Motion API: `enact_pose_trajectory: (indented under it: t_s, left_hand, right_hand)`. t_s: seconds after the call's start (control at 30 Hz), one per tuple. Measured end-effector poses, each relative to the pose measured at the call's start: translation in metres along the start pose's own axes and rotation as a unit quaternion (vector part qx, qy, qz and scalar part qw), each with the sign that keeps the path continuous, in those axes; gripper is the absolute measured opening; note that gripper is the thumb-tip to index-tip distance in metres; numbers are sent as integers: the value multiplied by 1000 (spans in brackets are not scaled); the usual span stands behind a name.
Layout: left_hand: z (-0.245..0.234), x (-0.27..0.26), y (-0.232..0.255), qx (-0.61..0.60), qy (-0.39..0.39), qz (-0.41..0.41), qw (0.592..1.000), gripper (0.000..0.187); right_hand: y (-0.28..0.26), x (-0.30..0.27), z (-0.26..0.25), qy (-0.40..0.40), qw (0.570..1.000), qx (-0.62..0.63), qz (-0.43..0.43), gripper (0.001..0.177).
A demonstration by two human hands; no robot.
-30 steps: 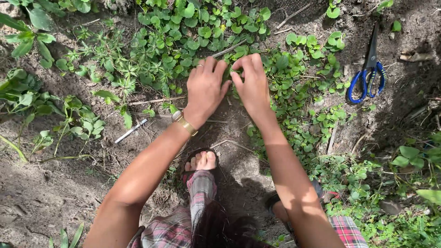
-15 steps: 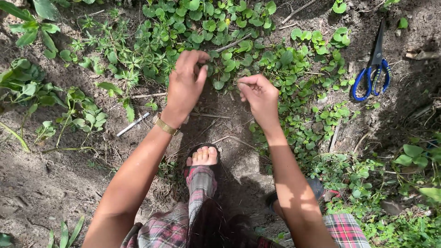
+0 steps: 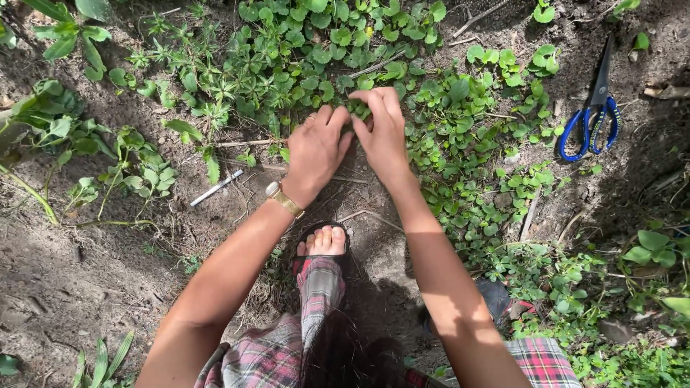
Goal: Picking small green leaves from the ground and placing them into a strainer.
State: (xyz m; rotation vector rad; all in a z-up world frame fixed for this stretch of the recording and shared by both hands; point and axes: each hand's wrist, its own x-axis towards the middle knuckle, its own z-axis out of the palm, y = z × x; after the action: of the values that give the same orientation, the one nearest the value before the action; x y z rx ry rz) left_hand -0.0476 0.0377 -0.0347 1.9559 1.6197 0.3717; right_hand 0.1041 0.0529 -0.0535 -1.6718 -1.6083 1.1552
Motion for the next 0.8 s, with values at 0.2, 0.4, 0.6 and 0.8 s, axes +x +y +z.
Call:
enact_pose_trajectory:
  t_s: [0.2,0.4,0.6,0.8]
  left_hand:
    - [4,3,-9,-37,4,-38,999,18]
    - [3,-1,-13,-109,9,-54,993,13]
    - [2,-2,-6,-163,42,-43,985,14]
    - [-12,4,-11,-245,64,-125,959,13]
  right_hand:
    - [6,2,-2,21,998,-24,-52,17]
    - [11,-28,-12,-46,963,209,162,12]
    - [-14,-21,-6,-29,991,103,78,26]
    - [1,-15,8,18,997,72,-15,12]
